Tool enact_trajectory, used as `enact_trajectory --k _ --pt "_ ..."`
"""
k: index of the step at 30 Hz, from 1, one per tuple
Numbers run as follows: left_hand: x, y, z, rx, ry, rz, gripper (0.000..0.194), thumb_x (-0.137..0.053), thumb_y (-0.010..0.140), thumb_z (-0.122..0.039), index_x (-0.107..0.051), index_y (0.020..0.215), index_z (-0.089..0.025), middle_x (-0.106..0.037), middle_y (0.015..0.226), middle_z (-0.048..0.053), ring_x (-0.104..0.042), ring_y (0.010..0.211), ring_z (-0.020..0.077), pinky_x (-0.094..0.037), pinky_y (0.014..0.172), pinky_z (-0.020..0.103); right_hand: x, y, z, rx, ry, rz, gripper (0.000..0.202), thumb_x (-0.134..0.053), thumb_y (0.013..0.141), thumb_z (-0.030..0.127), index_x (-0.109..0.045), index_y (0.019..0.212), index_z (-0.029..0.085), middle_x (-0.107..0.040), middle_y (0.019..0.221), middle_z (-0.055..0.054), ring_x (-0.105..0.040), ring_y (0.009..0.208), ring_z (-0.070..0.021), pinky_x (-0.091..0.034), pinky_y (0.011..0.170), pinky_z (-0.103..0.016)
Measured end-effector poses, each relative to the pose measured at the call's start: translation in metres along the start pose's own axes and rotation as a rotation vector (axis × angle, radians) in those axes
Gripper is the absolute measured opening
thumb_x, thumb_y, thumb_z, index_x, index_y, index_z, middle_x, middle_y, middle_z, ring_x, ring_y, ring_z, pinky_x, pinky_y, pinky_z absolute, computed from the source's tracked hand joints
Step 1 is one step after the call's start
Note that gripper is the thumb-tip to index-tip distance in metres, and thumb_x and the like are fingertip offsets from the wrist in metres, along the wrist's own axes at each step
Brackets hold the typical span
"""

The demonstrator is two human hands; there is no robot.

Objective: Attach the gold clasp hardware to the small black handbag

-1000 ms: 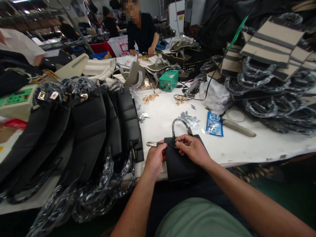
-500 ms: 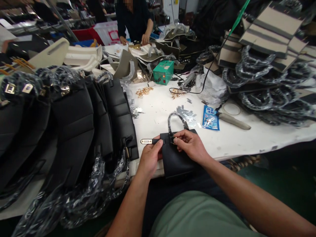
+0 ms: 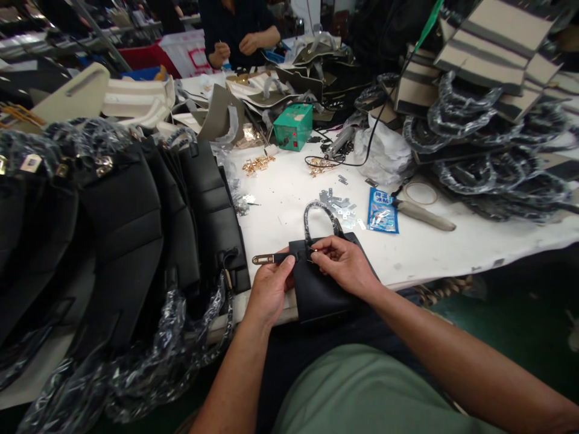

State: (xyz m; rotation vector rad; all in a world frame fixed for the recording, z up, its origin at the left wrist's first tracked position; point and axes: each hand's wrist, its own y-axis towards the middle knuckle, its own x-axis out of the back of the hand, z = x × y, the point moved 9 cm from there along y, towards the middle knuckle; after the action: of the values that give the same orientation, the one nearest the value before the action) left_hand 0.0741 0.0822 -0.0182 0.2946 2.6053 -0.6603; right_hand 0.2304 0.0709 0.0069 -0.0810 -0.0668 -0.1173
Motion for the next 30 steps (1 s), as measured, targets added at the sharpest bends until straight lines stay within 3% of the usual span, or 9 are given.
enact_trajectory --k 5,12,18,25,30 --pt "0.004 -0.001 0.001 -0.030 -0.008 -0.027 0.050 -0.079 0.078 -0.033 -0.066 0.122 -0.014 -0.077 0.098 0.009 -0.072 0.081 0.0187 -0.058 0.074 0.030 -0.001 0.000 0.003 0.002 -0.054 -0.001 0.018 -0.069 0.083 0.032 -0.068 0.096 0.019 -0.065 0.070 0.002 -0.058 0.057 -0.0107 -0.048 0.053 -0.022" --pt "0.006 0.000 0.002 -0.070 -0.011 -0.027 0.049 -0.078 0.079 -0.035 -0.066 0.123 -0.015 -0.077 0.096 0.010 -0.072 0.084 0.0203 -0.057 0.082 0.035 -0.004 0.002 0.024 0.017 -0.257 0.014 0.015 -0.067 0.082 0.031 -0.069 0.092 0.019 -0.067 0.069 0.001 -0.061 0.057 -0.0123 -0.049 0.054 -0.024" --pt "0.004 -0.002 0.001 -0.121 -0.019 0.013 0.049 -0.075 0.081 -0.034 -0.065 0.125 -0.014 -0.076 0.104 0.011 -0.071 0.095 0.0228 -0.054 0.091 0.038 -0.009 0.000 0.046 0.133 -0.491 -0.021 0.009 -0.066 0.083 0.025 -0.070 0.090 0.020 -0.068 0.067 0.002 -0.063 0.060 -0.0124 -0.046 0.057 -0.023" --pt "0.005 -0.004 -0.003 -0.164 0.054 -0.032 0.042 -0.076 0.080 -0.037 -0.072 0.115 -0.016 -0.077 0.105 0.009 -0.070 0.100 0.0226 -0.049 0.099 0.037 -0.025 -0.004 0.064 0.269 -0.813 -0.008 0.006 -0.062 0.085 0.024 -0.068 0.088 0.022 -0.070 0.073 -0.001 -0.065 0.066 -0.0165 -0.045 0.061 -0.026" --pt "0.007 -0.004 -0.005 -0.179 0.084 -0.051 0.042 -0.076 0.079 -0.038 -0.072 0.114 -0.016 -0.077 0.102 0.007 -0.070 0.099 0.0232 -0.050 0.098 0.037 -0.019 0.002 0.043 0.069 -0.591 0.013 0.009 -0.062 0.085 0.027 -0.068 0.091 0.022 -0.070 0.067 0.000 -0.065 0.059 -0.0159 -0.046 0.056 -0.025"
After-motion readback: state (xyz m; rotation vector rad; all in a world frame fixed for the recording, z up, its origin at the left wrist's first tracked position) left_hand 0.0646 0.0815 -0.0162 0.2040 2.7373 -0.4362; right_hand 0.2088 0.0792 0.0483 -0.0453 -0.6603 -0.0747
